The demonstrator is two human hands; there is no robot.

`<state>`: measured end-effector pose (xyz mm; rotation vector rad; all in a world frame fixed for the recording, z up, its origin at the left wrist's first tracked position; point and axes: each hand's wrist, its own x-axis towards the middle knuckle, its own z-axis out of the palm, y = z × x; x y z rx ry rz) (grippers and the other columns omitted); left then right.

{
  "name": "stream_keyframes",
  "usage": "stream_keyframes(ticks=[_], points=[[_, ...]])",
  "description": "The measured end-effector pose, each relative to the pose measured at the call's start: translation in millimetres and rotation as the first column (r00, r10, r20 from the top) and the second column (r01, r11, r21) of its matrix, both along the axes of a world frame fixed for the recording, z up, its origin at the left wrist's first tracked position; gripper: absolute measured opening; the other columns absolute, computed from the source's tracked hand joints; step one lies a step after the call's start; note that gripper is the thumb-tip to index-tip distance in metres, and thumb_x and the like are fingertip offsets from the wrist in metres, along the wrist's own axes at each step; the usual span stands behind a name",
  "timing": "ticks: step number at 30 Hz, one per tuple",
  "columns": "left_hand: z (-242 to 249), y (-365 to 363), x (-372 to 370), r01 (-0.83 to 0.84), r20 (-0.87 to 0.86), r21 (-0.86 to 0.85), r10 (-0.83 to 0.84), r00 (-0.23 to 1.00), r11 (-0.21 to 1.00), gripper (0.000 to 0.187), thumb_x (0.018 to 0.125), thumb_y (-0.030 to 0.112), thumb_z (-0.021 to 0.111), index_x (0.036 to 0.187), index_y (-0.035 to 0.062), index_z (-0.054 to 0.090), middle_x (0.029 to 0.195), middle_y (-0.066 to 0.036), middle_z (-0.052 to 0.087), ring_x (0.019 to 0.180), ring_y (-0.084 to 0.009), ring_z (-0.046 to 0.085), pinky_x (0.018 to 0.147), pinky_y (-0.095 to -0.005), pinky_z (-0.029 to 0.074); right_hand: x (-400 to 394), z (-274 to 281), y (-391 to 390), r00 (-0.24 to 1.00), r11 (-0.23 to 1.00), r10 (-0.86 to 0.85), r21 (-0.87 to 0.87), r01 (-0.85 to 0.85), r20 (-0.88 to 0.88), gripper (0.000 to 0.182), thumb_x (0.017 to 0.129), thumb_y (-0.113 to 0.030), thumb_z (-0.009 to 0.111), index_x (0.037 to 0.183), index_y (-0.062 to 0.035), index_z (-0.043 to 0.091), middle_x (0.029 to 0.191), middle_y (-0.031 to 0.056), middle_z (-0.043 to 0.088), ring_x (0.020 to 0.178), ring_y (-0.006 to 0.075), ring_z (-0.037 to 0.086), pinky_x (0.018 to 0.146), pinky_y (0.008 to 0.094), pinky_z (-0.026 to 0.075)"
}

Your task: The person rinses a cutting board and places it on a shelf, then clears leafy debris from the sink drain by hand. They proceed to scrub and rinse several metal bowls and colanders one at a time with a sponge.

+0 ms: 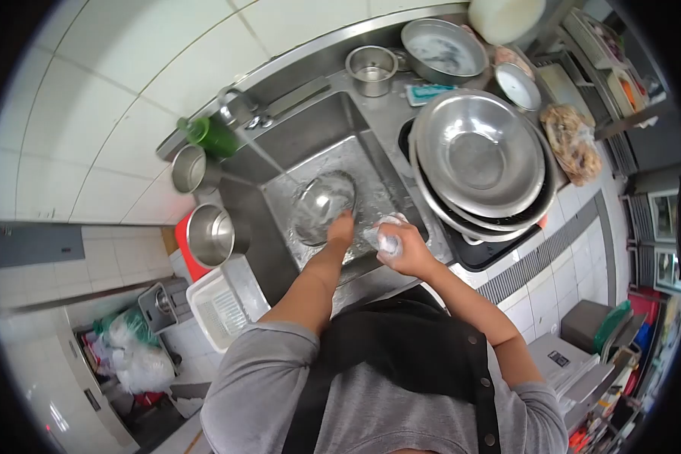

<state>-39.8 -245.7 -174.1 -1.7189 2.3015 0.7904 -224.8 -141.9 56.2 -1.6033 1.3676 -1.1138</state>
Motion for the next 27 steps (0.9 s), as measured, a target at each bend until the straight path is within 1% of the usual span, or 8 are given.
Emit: stream_keyframes(ticks=[6, 8, 12, 14, 16, 22, 24, 27], points=[[-82.3, -3.9, 20.0, 0.118, 0.17, 0.161, -0.145, 0.975, 0.98, 0.045, 0.09, 0.008, 0.053, 0.133, 0.0045, 0.042, 0.121, -0.023, 0.058, 0.113, -0.0386, 0.059, 0.091, -0.0519, 0.049, -100.7, 110.6, 7.6, 0.912, 0.956, -0.282, -0.011, 0.292, -0.299, 0.02, 0.065, -0.005, 0.068, 0.085, -0.0033, 0.061, 0.106, 0.0155, 0.066, 0.101, 0.0331, 0.061, 0.091, 0.041, 0.045], [-42.6, -23.4, -2.3, -0.016, 0.219, 0.093, -0.005, 0.976, 0.996, 0.066, 0.079, 0.013, 0.071, 0.136, 0.0006, 0.04, 0.116, -0.024, 0.059, 0.116, -0.0388, 0.055, 0.094, -0.0467, 0.047, -153.2, 119.6, 0.8, 0.755, 0.844, -0.535, -0.198, 0.498, -0.38, 0.039, 0.073, -0.007, 0.066, 0.112, -0.0067, 0.065, 0.1, 0.0199, 0.066, 0.098, 0.0387, 0.063, 0.089, 0.0446, 0.048], [74.2, -88.1, -86.8, -0.477, -0.636, -0.402, 0.137, 0.76, 0.782, 0.036, 0.084, 0.018, 0.07, 0.114, 0.0008, 0.059, 0.096, -0.016, 0.059, 0.092, -0.032, 0.058, 0.085, -0.0424, 0.046, -256.1, 128.8, -14.4, 0.399, 0.674, -0.599, -0.169, 0.719, -0.695, 0.05, 0.076, -0.016, 0.073, 0.122, -0.0014, 0.061, 0.098, 0.0233, 0.069, 0.095, 0.0367, 0.066, 0.086, 0.0415, 0.05], [160.5, -100.2, -135.1, -0.548, -0.841, -0.381, -0.033, 0.539, 0.745, 0.025, 0.085, 0.018, 0.07, 0.102, 0.0013, 0.065, 0.087, -0.012, 0.055, 0.082, -0.0281, 0.055, 0.079, -0.042, 0.046, -293.1, 121.6, -25.2, 0.499, 0.692, -0.541, -0.022, 0.721, -0.677, 0.054, 0.075, -0.02, 0.075, 0.122, 0.001, 0.061, 0.1, 0.0246, 0.068, 0.096, 0.0361, 0.066, 0.087, 0.0408, 0.05], [206.6, -105.4, -169.5, -0.401, -0.792, -0.364, -0.053, 0.609, 0.841, 0.032, 0.081, 0.023, 0.074, 0.101, -0.0005, 0.065, 0.087, -0.012, 0.059, 0.086, -0.0275, 0.058, 0.08, -0.0406, 0.047, -317.3, 113.1, -36.3, 0.668, 0.72, -0.442, 0.207, 0.662, -0.598, 0.067, 0.07, -0.032, 0.081, 0.119, 0.0087, 0.06, 0.108, 0.0271, 0.066, 0.102, 0.0348, 0.066, 0.09, 0.0386, 0.049], [228.5, -115.2, -226.8, -0.052, -0.444, -0.342, -0.112, 0.889, 0.938, 0.052, 0.063, 0.02, 0.087, 0.104, -0.0024, 0.063, 0.094, -0.015, 0.065, 0.1, -0.0297, 0.061, 0.086, -0.0382, 0.049, -338.0, 91.9, -55.0, 0.664, 0.718, -0.356, 0.262, 0.645, -0.658, 0.074, 0.066, -0.037, 0.083, 0.118, 0.0107, 0.059, 0.112, 0.0272, 0.065, 0.104, 0.0359, 0.065, 0.09, 0.0385, 0.049], [254.6, -111.5, -235.0, -0.122, -0.567, 0.07, 0.14, 0.812, 0.99, 0.06, 0.06, 0.008, 0.085, 0.112, -0.0012, 0.058, 0.115, -0.024, 0.057, 0.114, -0.0375, 0.053, 0.098, -0.0421, 0.044, -342.9, 87.7, -59.2, 0.713, 0.707, -0.384, 0.311, 0.636, -0.586, 0.074, 0.066, -0.037, 0.083, 0.117, 0.0106, 0.06, 0.112, 0.0275, 0.065, 0.105, 0.036, 0.064, 0.09, 0.0388, 0.049], [215.3, -121.2, -243.2, -0.193, -0.489, -0.281, 0.033, 0.872, 0.94, 0.061, 0.058, 0.009, 0.087, 0.111, 0.0007, 0.058, 0.092, -0.013, 0.065, 0.099, -0.0319, 0.061, 0.086, -0.0397, 0.049, -333.4, 87.1, -61.3, 0.746, 0.686, -0.395, 0.368, 0.628, -0.537, 0.076, 0.065, -0.034, 0.083, 0.12, 0.0124, 0.057, 0.113, 0.0278, 0.064, 0.105, 0.0354, 0.064, 0.089, 0.0379, 0.049]])
